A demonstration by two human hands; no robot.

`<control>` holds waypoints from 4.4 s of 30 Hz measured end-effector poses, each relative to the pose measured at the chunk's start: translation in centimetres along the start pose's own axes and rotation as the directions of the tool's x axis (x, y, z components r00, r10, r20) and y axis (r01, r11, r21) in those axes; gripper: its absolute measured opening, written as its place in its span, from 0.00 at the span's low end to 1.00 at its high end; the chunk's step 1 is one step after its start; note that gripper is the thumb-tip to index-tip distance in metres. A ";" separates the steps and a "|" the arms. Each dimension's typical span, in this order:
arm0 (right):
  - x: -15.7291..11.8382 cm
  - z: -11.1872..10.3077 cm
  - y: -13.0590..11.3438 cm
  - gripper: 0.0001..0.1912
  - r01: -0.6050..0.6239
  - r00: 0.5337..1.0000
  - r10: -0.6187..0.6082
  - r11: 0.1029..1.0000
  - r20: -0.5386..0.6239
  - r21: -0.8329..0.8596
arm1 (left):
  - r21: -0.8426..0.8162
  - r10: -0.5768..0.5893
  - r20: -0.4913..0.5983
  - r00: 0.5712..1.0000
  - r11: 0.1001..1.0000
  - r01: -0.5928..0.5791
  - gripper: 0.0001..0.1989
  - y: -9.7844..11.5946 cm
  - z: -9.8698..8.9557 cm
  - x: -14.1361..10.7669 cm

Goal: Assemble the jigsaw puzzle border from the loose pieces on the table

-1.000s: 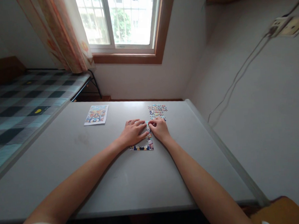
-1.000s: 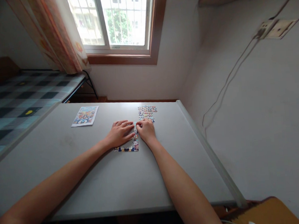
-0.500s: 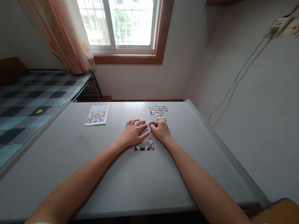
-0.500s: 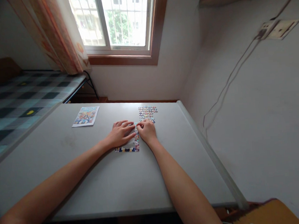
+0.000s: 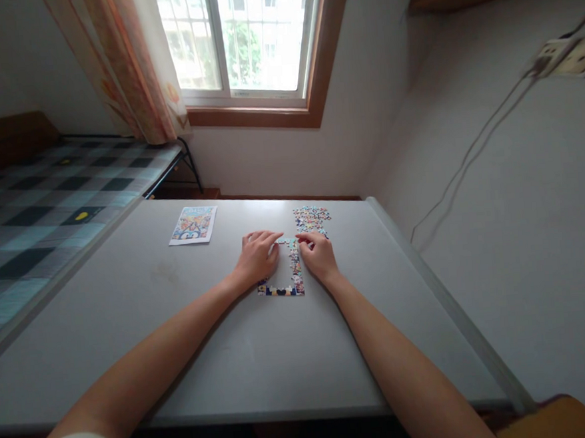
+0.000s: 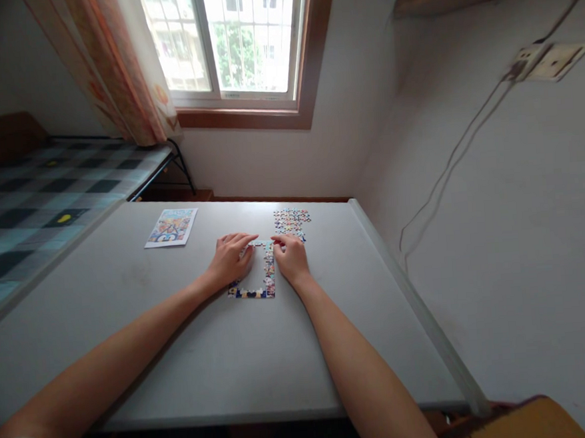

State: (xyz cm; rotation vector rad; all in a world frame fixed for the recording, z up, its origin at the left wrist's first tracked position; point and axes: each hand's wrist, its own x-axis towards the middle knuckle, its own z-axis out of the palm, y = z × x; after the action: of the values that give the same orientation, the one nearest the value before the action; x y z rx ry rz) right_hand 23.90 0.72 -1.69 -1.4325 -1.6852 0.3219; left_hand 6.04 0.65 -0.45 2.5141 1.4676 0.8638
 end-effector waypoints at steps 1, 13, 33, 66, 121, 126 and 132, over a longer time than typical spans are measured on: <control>0.0 0.0 0.0 0.15 0.019 1.000 -0.019 1.000 0.011 -0.002 | -0.009 -0.047 -0.023 0.999 0.999 0.047 0.17 -0.2 0.0 0.1; -0.1 -0.3 -0.7 0.15 0.022 0.999 -0.017 0.994 0.049 -0.108 | -0.077 -0.149 -0.039 0.988 0.986 0.146 0.12 -0.7 0.3 0.3; 0.0 0.1 0.3 0.13 -0.035 0.997 0.041 0.995 -0.067 0.094 | -0.094 0.276 0.217 0.936 0.961 -0.262 0.19 0.2 -0.7 -0.4; -0.2 0.4 0.0 0.13 0.021 0.999 -0.016 0.993 0.046 -0.119 | -0.061 0.240 0.341 0.909 0.970 -0.234 0.34 -2.9 -4.8 -3.7; -0.9 -0.3 -1.4 0.16 0.182 0.956 -0.125 0.962 0.267 -0.202 | 0.177 -0.066 0.154 0.986 0.984 0.038 0.26 -4.8 -3.4 -4.9; -1.0 -0.4 -1.6 0.17 0.193 0.949 -0.116 0.949 0.294 -0.248 | 0.187 -0.064 0.163 0.985 0.982 0.032 0.26 -4.9 -3.4 -5.0; -1.0 -0.5 -1.5 0.17 0.175 0.946 -0.099 0.957 0.309 -0.230 | 0.210 -0.079 0.170 0.982 0.977 0.042 0.27 -4.6 -3.7 -5.2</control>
State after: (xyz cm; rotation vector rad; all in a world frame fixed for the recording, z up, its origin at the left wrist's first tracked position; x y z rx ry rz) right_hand 23.21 -0.77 -0.80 -1.4955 -2.1232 0.2564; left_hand -1.31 -1.90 -1.21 2.5925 1.6392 0.4844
